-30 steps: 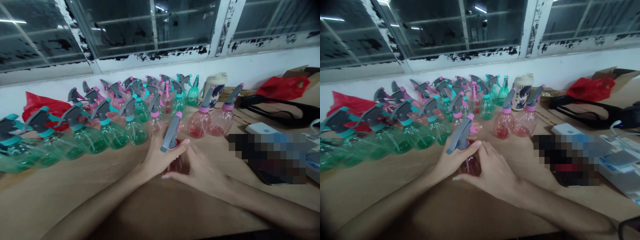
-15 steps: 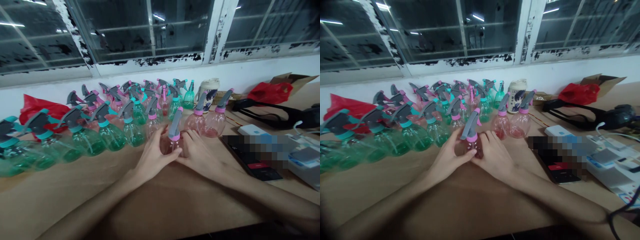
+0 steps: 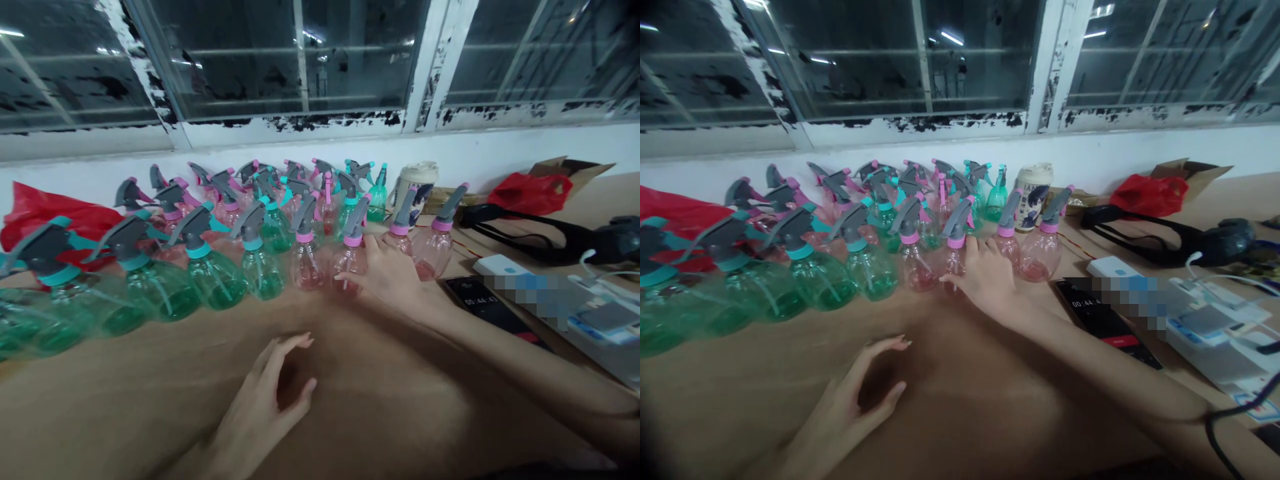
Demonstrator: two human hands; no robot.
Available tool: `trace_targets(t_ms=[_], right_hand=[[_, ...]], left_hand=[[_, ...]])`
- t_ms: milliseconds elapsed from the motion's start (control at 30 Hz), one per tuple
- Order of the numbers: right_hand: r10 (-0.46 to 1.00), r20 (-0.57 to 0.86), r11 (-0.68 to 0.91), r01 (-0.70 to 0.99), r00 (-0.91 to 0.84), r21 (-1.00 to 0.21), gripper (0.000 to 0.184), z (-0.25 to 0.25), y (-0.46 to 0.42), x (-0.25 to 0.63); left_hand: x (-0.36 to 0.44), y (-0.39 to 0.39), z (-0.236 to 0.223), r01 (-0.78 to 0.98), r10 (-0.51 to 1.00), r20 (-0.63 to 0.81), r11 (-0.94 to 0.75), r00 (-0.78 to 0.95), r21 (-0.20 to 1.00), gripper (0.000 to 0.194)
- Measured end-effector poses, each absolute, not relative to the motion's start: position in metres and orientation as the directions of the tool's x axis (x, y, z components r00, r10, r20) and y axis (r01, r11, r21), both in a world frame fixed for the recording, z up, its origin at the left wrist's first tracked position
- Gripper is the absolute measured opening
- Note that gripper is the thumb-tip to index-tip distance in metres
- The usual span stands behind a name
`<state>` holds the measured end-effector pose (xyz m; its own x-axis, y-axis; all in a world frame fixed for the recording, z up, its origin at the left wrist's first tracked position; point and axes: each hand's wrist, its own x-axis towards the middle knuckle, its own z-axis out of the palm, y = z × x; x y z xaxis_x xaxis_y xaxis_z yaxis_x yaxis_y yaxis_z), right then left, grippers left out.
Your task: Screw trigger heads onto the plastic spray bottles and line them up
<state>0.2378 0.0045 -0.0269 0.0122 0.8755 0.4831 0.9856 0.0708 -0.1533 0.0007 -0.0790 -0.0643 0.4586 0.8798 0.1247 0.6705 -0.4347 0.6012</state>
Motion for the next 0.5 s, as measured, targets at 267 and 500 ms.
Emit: trace_targets(t_ms=[267,500], right_hand=[[0.911,0.4,-0.035,0.986,0.1,-0.165,0.063,-0.022,0.018,0.237],[0.905,0.423,0.026,0.985,0.05,-0.173,0.072,-0.022,0.002,0.244]], left_hand=[[0.006,-0.071,-0.066,0.668,0.875,0.103,-0.433,0.474,0.606,0.042],[0.012,-0.066,-0.066,0.654,0.867,0.083,-0.43,0.492,0.622,0.041]])
